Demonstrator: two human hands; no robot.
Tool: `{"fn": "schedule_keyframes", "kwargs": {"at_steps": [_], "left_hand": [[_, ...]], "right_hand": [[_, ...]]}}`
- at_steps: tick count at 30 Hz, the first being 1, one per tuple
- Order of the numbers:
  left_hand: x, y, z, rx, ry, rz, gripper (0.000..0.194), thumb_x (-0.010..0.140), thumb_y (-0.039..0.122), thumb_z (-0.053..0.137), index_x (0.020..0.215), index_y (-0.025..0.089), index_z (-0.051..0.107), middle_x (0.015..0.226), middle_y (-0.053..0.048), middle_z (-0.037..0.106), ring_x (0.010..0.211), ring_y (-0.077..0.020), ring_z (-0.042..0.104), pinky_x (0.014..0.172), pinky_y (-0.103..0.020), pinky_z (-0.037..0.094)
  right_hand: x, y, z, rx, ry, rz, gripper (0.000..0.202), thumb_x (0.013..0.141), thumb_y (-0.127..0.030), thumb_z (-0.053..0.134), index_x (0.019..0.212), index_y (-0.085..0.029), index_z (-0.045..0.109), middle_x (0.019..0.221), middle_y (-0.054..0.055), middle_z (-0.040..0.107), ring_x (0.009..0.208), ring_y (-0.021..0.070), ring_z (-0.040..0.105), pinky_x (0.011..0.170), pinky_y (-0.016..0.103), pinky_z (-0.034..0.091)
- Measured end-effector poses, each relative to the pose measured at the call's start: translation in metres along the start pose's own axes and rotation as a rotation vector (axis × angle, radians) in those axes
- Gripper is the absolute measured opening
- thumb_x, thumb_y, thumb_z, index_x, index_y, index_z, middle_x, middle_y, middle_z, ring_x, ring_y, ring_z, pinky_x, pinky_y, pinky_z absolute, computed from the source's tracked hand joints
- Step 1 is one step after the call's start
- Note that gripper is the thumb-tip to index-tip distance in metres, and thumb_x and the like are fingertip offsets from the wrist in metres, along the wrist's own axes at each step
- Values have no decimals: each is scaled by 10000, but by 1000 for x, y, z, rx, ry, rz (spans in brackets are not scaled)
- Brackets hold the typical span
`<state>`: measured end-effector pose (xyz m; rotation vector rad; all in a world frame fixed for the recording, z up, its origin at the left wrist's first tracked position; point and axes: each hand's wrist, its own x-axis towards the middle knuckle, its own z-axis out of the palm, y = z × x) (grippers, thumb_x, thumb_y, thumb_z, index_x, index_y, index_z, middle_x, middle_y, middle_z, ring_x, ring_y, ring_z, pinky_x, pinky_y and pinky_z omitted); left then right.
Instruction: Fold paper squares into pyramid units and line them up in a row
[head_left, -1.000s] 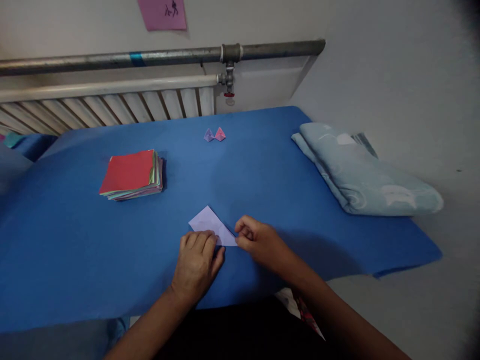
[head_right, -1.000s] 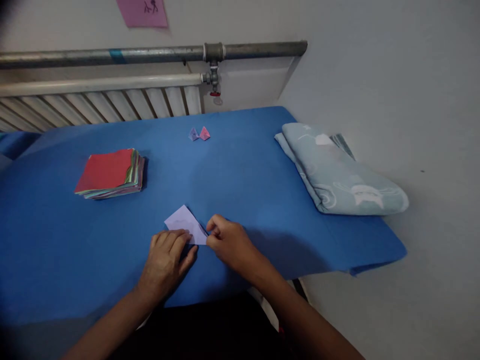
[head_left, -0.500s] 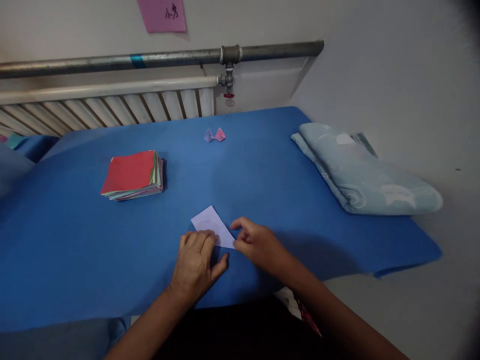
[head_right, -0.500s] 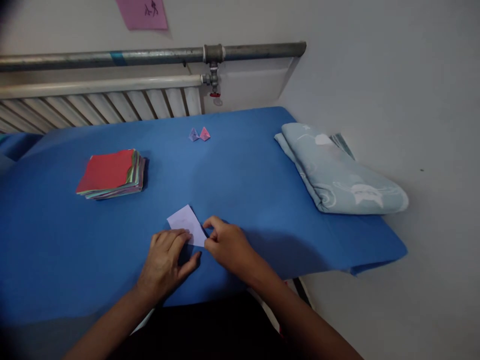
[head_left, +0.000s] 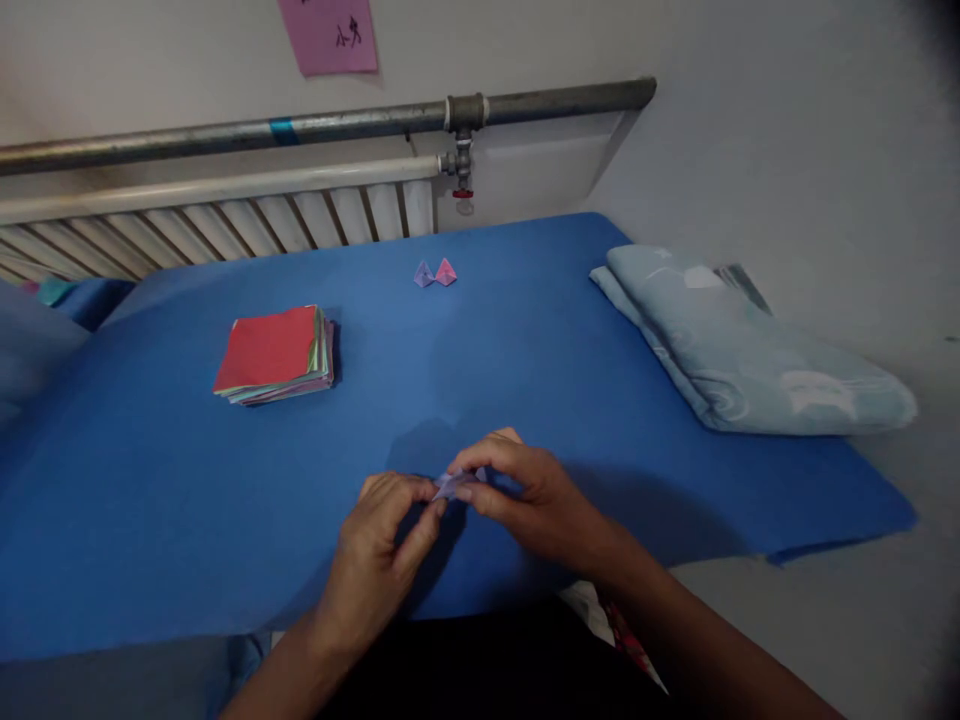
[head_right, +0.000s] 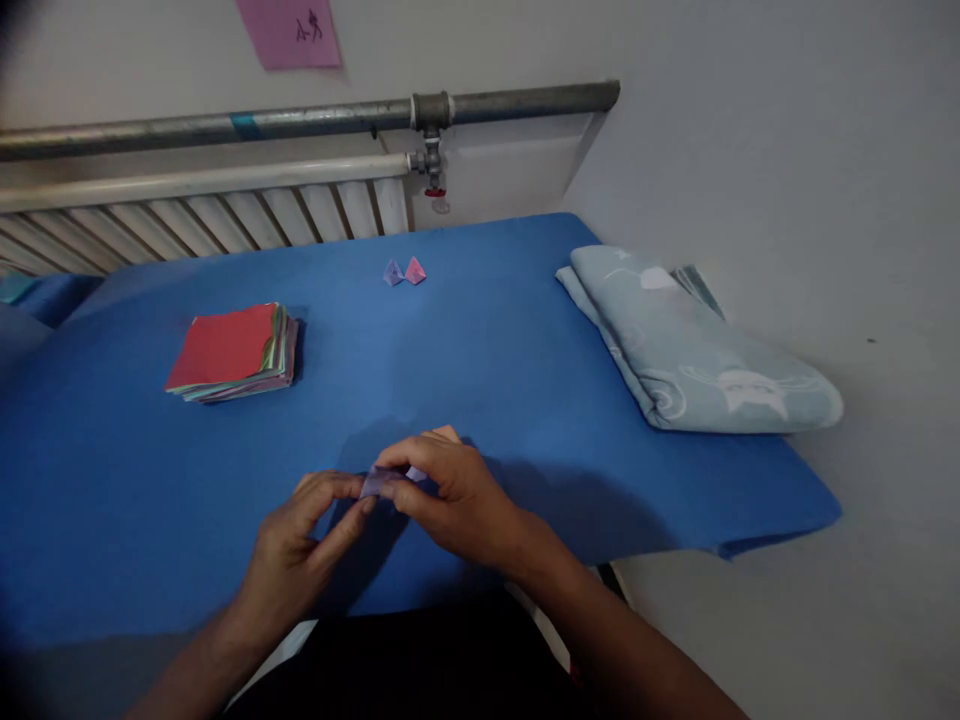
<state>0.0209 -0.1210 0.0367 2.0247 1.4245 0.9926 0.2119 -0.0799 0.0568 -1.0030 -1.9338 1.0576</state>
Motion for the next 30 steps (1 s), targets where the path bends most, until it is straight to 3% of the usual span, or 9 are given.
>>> {"fn": "schedule_keyframes", "kwargs": {"at_steps": [4, 7, 9, 12, 15, 17, 21, 25, 30], "left_hand": [[0, 3, -3, -344, -62, -405, 144, 833, 337, 618, 895, 210, 646, 787, 15, 677, 734, -130, 633, 680, -245, 500], [-4, -9, 0, -336, -108, -517, 208, 805, 324, 627, 970, 197, 631, 734, 6, 671, 673, -147, 638, 631, -273, 514], [-8, -18, 2, -143, -87, -411, 201, 818, 265, 604, 1008, 202, 622, 802, -13, 685, 718, -159, 649, 665, -298, 519], [-9, -26, 2, 73, -74, -67, 196, 885, 152, 491, 1029, 217, 607, 957, -38, 692, 891, -163, 649, 781, -320, 507], [-4, -28, 4, 183, -138, 246, 240, 918, 89, 420, 1026, 202, 601, 970, -45, 701, 929, -163, 639, 804, -323, 483], [-1, -29, 7, 274, -166, 350, 222, 931, 97, 419, 998, 184, 612, 962, -51, 709, 891, -167, 643, 775, -327, 469], [-2, -33, 12, 369, -157, 369, 180, 949, 144, 450, 973, 181, 625, 986, -43, 716, 872, -153, 645, 785, -334, 437], [-7, -36, 11, 358, -143, 366, 172, 947, 136, 468, 985, 189, 627, 1038, -34, 712, 913, -140, 647, 846, -347, 417], [-10, -28, 5, 401, -179, 403, 168, 912, 133, 504, 1021, 182, 622, 1055, -61, 702, 942, -177, 646, 887, -394, 411]], "right_hand": [[14, 0, 5, 197, 68, 258, 120, 803, -221, 589, 920, -212, 615, 802, -14, 655, 738, 132, 600, 673, 252, 442], [25, 16, 13, 169, -20, 404, 192, 799, -193, 584, 989, -204, 602, 672, -45, 581, 569, 100, 514, 542, 225, 382], [30, 29, 20, 53, -88, 424, 225, 787, -160, 586, 1008, -201, 608, 645, -52, 557, 551, 94, 491, 528, 221, 355], [37, 41, 27, -90, -200, 366, 261, 789, -157, 577, 1041, -217, 616, 676, -42, 602, 610, 105, 529, 564, 222, 360], [47, 40, 30, -180, -305, 319, 313, 781, -157, 572, 1082, -230, 619, 746, -27, 660, 665, 121, 568, 589, 224, 371], [51, 37, 30, -243, -337, 312, 345, 777, -154, 571, 1109, -233, 620, 770, -17, 676, 685, 129, 584, 602, 227, 380], [38, 27, 20, -304, -321, 253, 432, 789, -163, 560, 1218, -212, 580, 832, 9, 682, 728, 146, 599, 650, 238, 402], [1, 20, 4, -285, -300, 365, 503, 783, -144, 546, 1281, -212, 542, 750, -7, 650, 654, 138, 577, 620, 238, 394], [-27, 18, -3, -43, -322, 527, 287, 803, -142, 497, 1021, -228, 662, 636, -43, 585, 565, 111, 543, 564, 218, 391]]}}
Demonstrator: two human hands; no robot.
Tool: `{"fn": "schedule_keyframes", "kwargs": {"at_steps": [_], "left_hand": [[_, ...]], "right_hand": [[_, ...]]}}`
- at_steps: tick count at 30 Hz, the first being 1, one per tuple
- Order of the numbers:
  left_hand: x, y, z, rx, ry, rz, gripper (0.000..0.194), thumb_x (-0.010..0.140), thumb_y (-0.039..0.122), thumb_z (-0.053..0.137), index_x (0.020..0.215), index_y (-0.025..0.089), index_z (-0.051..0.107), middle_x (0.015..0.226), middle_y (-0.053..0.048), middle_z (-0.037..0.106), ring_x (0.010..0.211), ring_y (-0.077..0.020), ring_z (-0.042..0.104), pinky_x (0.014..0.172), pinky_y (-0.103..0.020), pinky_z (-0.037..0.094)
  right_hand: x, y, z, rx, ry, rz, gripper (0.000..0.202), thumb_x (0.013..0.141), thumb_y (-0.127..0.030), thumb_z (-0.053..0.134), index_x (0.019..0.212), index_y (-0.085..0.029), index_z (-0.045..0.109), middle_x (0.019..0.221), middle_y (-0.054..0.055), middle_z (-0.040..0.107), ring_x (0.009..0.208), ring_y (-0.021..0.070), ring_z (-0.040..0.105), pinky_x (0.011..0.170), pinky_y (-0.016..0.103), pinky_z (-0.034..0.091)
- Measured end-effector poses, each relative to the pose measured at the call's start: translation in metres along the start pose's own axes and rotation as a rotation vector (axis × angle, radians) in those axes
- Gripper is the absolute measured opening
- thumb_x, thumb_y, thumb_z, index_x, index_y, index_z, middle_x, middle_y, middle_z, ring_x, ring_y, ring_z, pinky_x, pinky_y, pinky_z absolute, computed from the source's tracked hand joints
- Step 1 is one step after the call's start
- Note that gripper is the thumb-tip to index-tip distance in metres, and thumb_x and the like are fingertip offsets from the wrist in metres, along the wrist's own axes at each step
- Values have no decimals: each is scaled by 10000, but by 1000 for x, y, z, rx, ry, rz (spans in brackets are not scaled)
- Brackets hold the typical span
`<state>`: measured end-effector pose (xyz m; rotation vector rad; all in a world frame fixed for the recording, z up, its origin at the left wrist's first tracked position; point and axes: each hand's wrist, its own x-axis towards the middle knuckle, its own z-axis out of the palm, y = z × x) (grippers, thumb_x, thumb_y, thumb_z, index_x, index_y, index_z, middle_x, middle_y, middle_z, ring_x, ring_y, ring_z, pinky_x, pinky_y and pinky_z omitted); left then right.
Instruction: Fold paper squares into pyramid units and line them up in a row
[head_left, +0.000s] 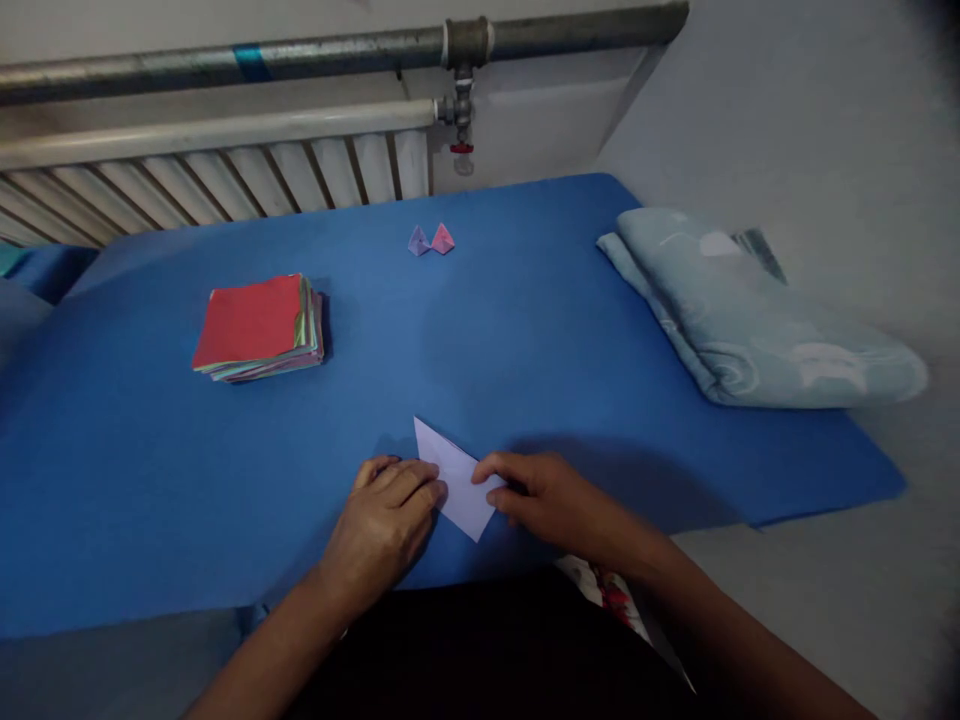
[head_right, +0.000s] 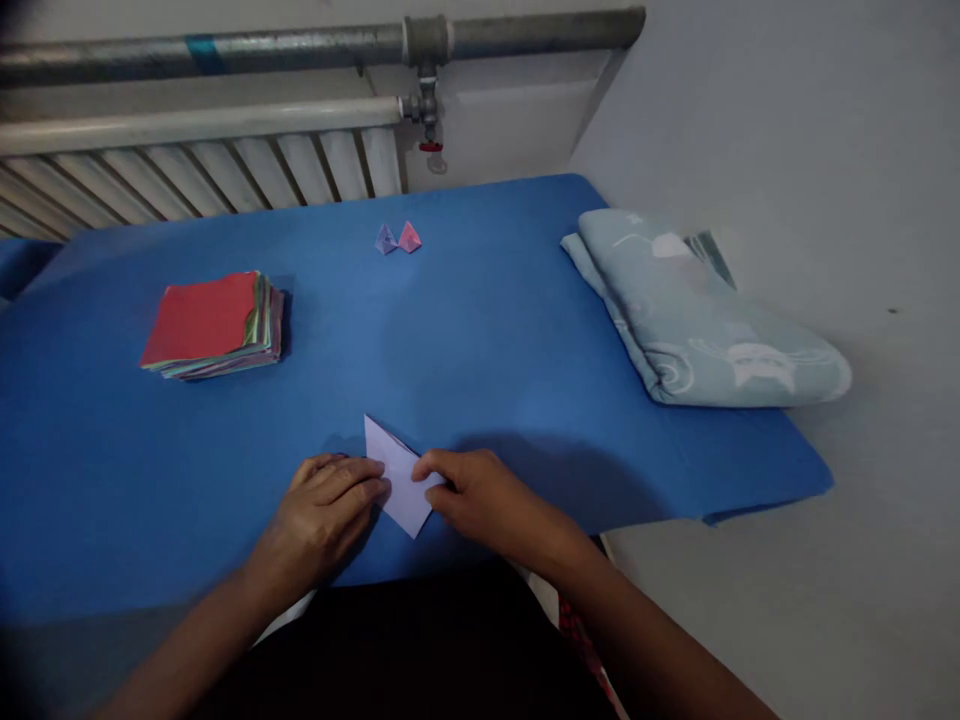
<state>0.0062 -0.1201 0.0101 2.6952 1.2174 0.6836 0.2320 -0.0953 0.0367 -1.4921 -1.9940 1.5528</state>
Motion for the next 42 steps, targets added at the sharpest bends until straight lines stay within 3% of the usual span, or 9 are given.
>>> {"fn": "schedule_keyframes", "kwargs": {"at_steps": [5, 8, 10, 16, 21, 31, 42], "left_hand": [[1, 11, -3, 16, -55, -21, 289, 844, 271, 599, 1092, 124, 595, 1079, -122, 682, 1022, -256, 624, 894, -441, 433], [1, 13, 1, 78, -38, -26, 214, 866, 206, 571, 1062, 125, 604, 1069, -114, 690, 1000, -246, 636, 894, -438, 433], [1, 12, 5, 120, -15, -22, 172, 888, 144, 530, 1038, 139, 615, 1052, -99, 699, 972, -230, 650, 889, -431, 432], [0, 13, 7, 146, 33, -15, 166, 912, 122, 502, 997, 160, 639, 1027, -81, 712, 948, -216, 666, 874, -413, 440], [-1, 15, 9, 129, 16, -61, 166, 917, 127, 501, 1009, 159, 636, 1057, -78, 705, 959, -213, 656, 891, -420, 431], [4, 19, 11, 38, 14, -197, 123, 914, 129, 507, 919, 184, 617, 1014, -47, 698, 926, -195, 625, 872, -406, 398], [10, 21, 12, 35, 21, -295, 133, 911, 157, 488, 846, 187, 600, 960, -60, 691, 874, -216, 589, 798, -406, 385]], "right_hand": [[4, 4, 2, 169, 59, 102, 143, 791, -151, 513, 806, -179, 653, 590, -37, 575, 545, 107, 549, 557, 220, 404], [5, 7, 2, 196, 80, 114, 149, 792, -146, 510, 806, -176, 655, 574, -39, 571, 543, 104, 545, 573, 221, 412], [2, 9, 2, 139, 101, 88, 178, 817, -162, 498, 857, -182, 671, 598, -30, 588, 563, 112, 551, 584, 228, 417], [-14, 13, 8, -262, 236, -182, 265, 837, -91, 478, 967, -188, 688, 898, 58, 627, 804, 164, 584, 740, 292, 447], [-14, 24, 16, -457, 364, -283, 212, 913, -170, 480, 966, -168, 685, 942, 97, 624, 874, 205, 559, 757, 332, 449], [-9, 29, 19, -401, 459, -311, 168, 929, -195, 508, 863, -192, 662, 965, 45, 669, 845, 182, 550, 765, 346, 330], [-6, 27, 20, -416, 469, -279, 197, 944, -198, 474, 825, -196, 632, 983, 48, 671, 850, 180, 548, 768, 339, 311]]}}
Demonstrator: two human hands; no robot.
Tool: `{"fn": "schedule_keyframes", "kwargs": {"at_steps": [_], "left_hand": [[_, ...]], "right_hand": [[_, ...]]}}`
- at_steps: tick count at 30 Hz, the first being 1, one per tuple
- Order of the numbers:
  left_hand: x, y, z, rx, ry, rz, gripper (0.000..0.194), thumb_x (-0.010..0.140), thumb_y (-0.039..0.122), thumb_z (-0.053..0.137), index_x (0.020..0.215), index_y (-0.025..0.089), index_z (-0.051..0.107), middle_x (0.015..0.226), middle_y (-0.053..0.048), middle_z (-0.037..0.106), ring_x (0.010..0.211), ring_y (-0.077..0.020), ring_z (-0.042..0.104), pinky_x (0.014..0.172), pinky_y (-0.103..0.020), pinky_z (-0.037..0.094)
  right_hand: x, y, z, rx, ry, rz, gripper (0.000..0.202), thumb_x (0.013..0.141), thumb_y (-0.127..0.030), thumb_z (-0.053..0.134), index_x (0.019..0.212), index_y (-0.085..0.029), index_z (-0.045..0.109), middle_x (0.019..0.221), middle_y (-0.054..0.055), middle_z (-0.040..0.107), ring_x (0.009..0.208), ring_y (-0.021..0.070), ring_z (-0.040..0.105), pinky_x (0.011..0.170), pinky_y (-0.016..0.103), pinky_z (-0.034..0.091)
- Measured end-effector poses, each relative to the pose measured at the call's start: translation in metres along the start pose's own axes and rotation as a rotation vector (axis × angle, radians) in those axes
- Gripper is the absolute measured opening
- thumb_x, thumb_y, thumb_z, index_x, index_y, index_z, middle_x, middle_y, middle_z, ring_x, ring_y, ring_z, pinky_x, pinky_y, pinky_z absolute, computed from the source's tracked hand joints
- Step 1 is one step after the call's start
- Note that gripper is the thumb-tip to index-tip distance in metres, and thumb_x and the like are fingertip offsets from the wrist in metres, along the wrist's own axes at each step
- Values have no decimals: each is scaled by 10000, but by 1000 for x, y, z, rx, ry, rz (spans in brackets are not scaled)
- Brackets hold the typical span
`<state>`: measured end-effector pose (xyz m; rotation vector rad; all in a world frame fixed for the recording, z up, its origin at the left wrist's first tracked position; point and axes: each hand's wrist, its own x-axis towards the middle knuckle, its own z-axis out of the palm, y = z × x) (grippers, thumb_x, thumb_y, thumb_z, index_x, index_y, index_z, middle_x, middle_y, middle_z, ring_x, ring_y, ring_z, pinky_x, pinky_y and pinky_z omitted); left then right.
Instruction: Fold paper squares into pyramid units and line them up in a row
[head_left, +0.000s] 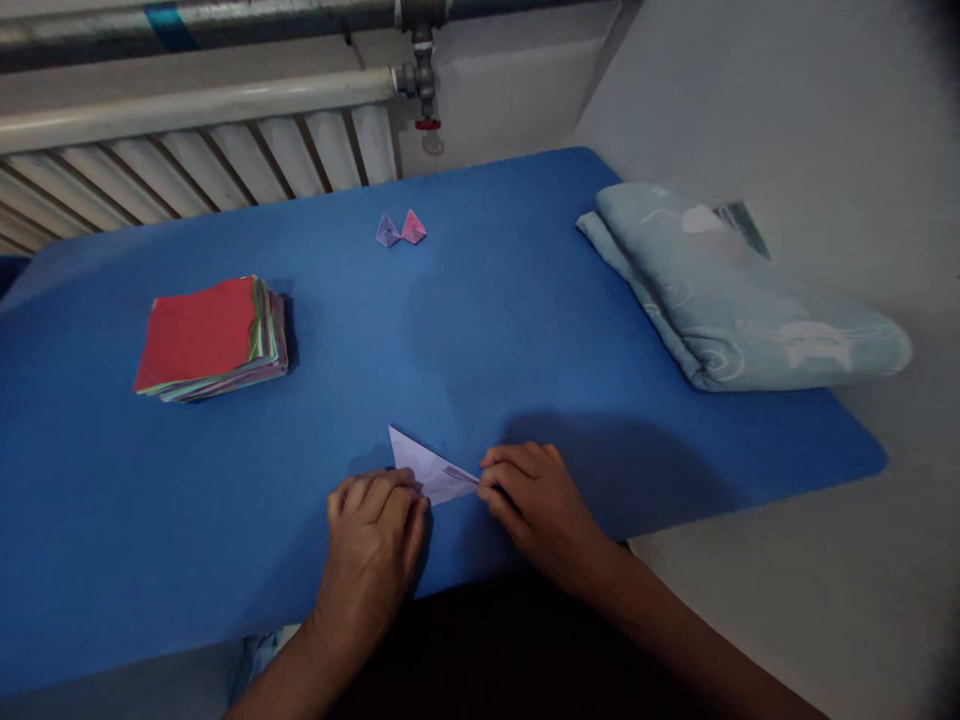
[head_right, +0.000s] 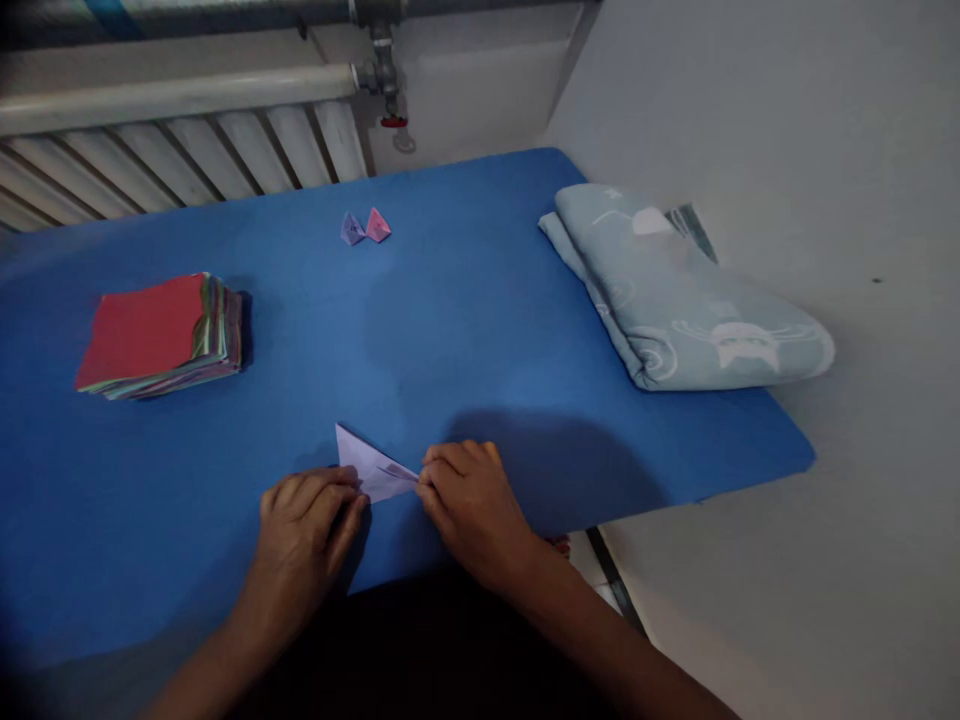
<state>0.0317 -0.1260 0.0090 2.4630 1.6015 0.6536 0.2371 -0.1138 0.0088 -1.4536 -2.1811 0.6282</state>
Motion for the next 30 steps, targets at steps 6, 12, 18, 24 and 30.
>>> {"fn": "schedule_keyframes", "kwargs": {"at_steps": [6, 12, 18, 24, 30], "left_hand": [[-1, -2, 2, -24, 2, -46, 132, 916, 219, 489, 837, 198, 593, 952, -56, 673, 857, -211, 585, 765, -382, 393], [0, -1, 3, -43, -31, -83, 120, 915, 204, 486, 838, 184, 576, 945, -63, 662, 863, -226, 576, 767, -395, 388], [1, -1, 3, -36, -28, -105, 127, 903, 227, 498, 813, 193, 580, 928, -61, 663, 850, -225, 579, 755, -389, 397], [-1, -7, 3, -60, -41, -117, 133, 904, 276, 514, 809, 208, 577, 915, -54, 661, 837, -219, 579, 738, -381, 403], [-5, -24, 5, -21, -11, 28, 167, 910, 223, 535, 1053, 255, 616, 993, -58, 646, 900, -214, 582, 775, -379, 414]], "right_hand": [[0, 2, 2, -9, 10, -3, 216, 949, -205, 454, 809, -195, 618, 1001, 58, 667, 847, 182, 548, 765, 342, 319], [0, 1, 4, -23, 11, 16, 182, 933, -196, 483, 800, -194, 607, 1016, 51, 667, 873, 197, 550, 775, 348, 313], [4, -2, 4, -59, -10, 41, 189, 921, -182, 484, 770, -190, 597, 998, 61, 665, 866, 198, 547, 761, 350, 311], [6, -6, 3, -71, -19, 97, 172, 899, -169, 485, 750, -190, 569, 926, 51, 647, 829, 189, 536, 729, 338, 314], [7, -7, 0, -15, -19, 122, 151, 878, -155, 507, 735, -192, 537, 870, 38, 631, 824, 190, 531, 732, 329, 317]]}}
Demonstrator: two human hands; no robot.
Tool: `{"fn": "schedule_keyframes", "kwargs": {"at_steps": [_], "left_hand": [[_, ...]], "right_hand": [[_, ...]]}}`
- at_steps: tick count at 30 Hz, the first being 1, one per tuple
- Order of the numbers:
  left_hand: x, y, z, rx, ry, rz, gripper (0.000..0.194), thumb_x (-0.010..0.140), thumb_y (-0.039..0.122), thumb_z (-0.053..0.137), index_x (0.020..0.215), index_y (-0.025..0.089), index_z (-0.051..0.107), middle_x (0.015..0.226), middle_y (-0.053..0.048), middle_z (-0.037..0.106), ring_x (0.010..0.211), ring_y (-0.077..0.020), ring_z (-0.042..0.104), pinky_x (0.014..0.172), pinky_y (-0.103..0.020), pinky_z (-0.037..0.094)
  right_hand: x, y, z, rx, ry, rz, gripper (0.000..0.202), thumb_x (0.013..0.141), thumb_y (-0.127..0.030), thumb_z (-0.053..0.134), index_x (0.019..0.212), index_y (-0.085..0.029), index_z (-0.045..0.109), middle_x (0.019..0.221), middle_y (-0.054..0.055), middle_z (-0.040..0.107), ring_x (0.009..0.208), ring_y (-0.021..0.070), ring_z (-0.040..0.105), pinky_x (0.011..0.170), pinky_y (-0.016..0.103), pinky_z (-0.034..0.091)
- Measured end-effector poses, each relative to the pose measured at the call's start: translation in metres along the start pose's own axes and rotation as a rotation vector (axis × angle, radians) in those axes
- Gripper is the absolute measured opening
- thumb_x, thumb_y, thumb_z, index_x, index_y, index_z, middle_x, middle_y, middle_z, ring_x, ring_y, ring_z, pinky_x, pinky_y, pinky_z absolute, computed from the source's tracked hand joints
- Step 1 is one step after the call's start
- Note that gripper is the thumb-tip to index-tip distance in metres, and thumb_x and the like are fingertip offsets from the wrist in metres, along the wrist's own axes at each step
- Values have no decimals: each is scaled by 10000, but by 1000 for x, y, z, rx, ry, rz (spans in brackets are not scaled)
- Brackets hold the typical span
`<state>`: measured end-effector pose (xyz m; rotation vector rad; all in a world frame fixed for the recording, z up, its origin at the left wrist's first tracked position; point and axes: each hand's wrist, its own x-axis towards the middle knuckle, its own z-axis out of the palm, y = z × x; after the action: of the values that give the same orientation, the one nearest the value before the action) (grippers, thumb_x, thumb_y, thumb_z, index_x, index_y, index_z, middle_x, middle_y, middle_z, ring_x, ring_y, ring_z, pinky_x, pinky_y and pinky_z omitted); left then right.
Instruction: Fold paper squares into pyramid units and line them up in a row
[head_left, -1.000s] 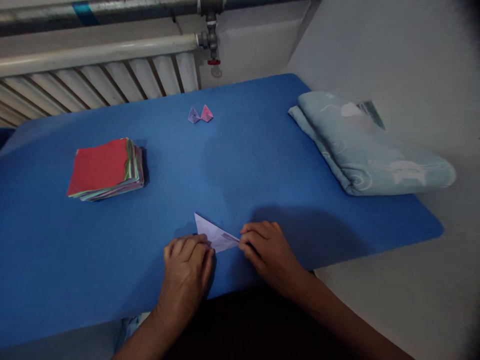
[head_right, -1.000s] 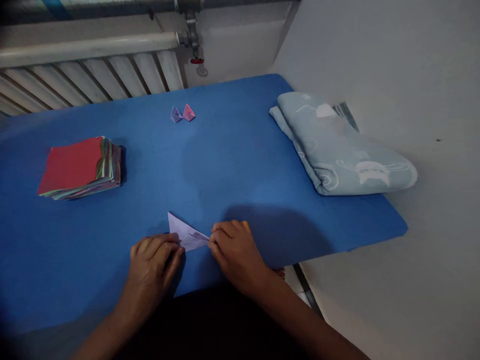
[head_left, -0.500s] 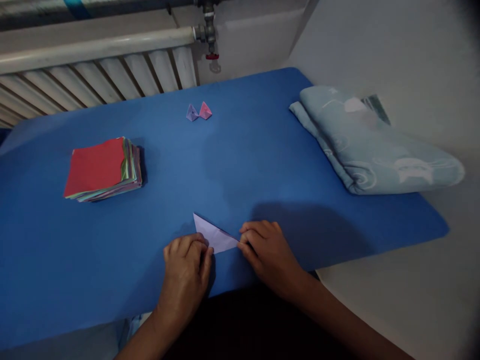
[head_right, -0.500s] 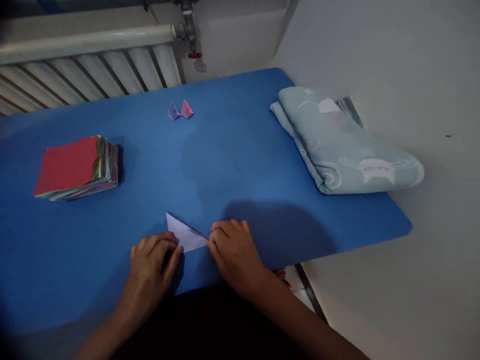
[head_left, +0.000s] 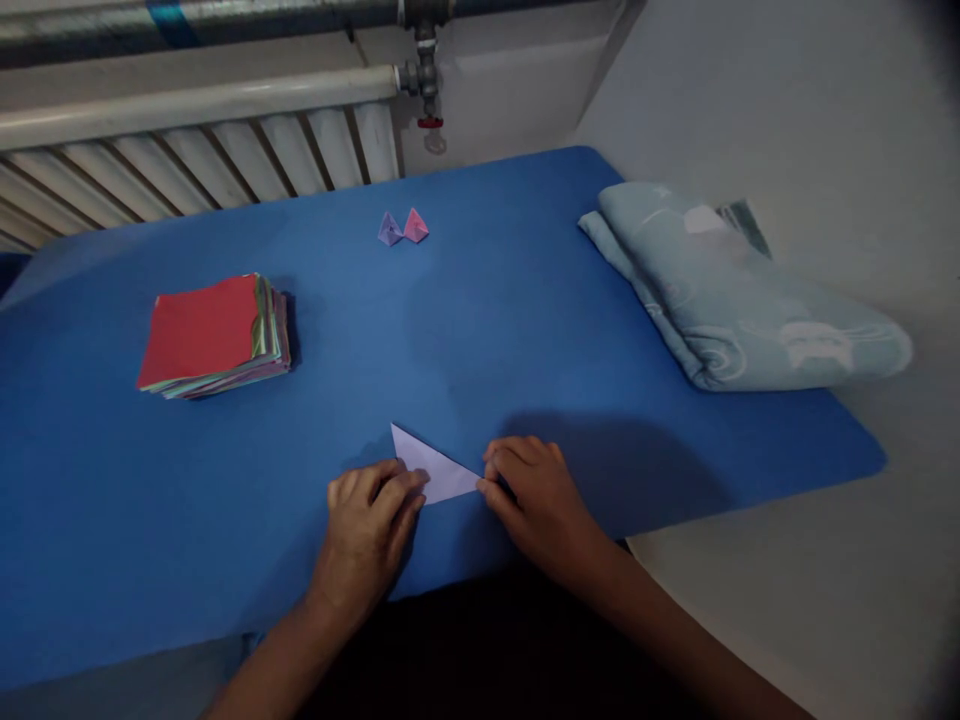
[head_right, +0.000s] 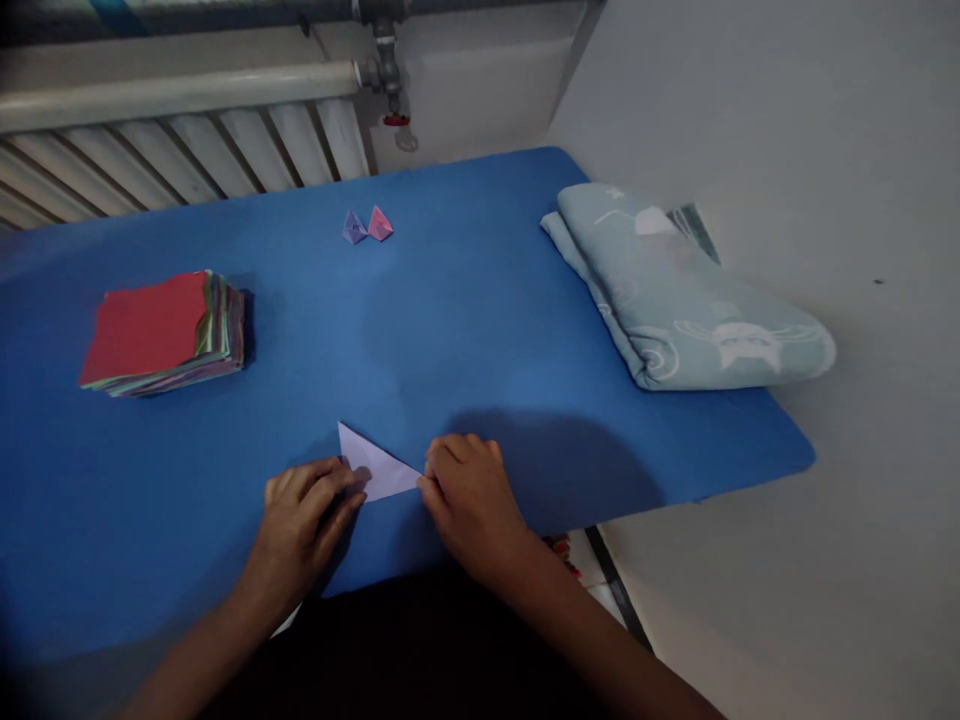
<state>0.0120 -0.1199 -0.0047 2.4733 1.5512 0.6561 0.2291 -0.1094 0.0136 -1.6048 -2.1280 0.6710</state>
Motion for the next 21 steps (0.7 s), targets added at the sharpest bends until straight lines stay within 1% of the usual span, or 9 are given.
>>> {"fn": "schedule_keyframes", "kwargs": {"at_steps": [3, 5, 7, 9, 13, 15, 18, 19, 21], "left_hand": [[1, -4, -1, 79, 21, 189, 338, 899, 120, 524, 1150, 324, 622, 1025, -52, 650, 928, -217, 570, 832, -409, 403], [2, -3, -4, 92, 7, 313, 382, 902, 74, 492, 1178, 306, 618, 1046, -51, 665, 971, -218, 573, 906, -440, 383], [2, 0, -6, 91, -17, 389, 375, 917, 61, 448, 1197, 251, 610, 1060, -60, 679, 1000, -212, 586, 957, -448, 364], [0, 2, -9, 108, -27, 404, 365, 937, 72, 405, 1213, 213, 598, 1073, -69, 688, 1019, -208, 596, 976, -443, 356], [-12, 4, -13, 150, -44, 382, 380, 955, 93, 355, 1262, 179, 562, 1149, -86, 682, 1070, -214, 593, 995, -446, 346], [-19, 3, -14, 176, -43, 363, 392, 953, 92, 335, 1270, 159, 556, 1187, -98, 670, 1086, -222, 589, 1003, -453, 343], [-28, 4, -13, 210, -41, 319, 408, 941, 89, 326, 1267, 149, 565, 1212, -104, 660, 1093, -227, 589, 1004, -446, 352], [-29, 5, -12, 217, -40, 305, 412, 935, 85, 328, 1263, 150, 570, 1214, -105, 660, 1092, -227, 590, 1003, -442, 357], [-31, 7, -10, 223, -34, 290, 418, 925, 74, 330, 1250, 148, 583, 1211, -107, 661, 1086, -227, 592, 998, -437, 365]], "right_hand": [[1, 0, 0, -4, -7, 4, 133, 859, -147, 521, 734, -191, 538, 853, 36, 626, 807, 188, 527, 726, 325, 311], [1, -1, 0, -13, -13, 5, 119, 848, -146, 532, 738, -190, 541, 840, 33, 620, 802, 187, 523, 721, 322, 308], [1, -1, 0, -24, -20, 8, 116, 852, -146, 527, 744, -187, 544, 839, 32, 615, 806, 187, 519, 723, 321, 307], [1, -1, 0, -36, -23, 12, 120, 857, -147, 524, 745, -183, 545, 847, 32, 615, 814, 186, 519, 729, 323, 309], [1, -2, -1, -72, -37, 8, 96, 863, -147, 539, 778, -177, 573, 876, 38, 628, 842, 197, 528, 743, 332, 323], [1, -4, -1, -103, -50, -10, 86, 864, -134, 538, 868, -180, 611, 936, 49, 642, 876, 211, 535, 756, 339, 337], [2, -9, -3, -170, -94, -56, 229, 860, -95, 522, 1049, -173, 627, 1007, 75, 653, 912, 227, 548, 780, 342, 366], [3, -12, -3, -200, -111, -67, 255, 862, -92, 516, 1085, -159, 620, 1011, 86, 654, 918, 232, 553, 790, 344, 376], [5, -18, -4, -261, -145, -68, 241, 872, -111, 513, 1087, -128, 619, 1001, 110, 655, 923, 245, 563, 804, 349, 389]]}}
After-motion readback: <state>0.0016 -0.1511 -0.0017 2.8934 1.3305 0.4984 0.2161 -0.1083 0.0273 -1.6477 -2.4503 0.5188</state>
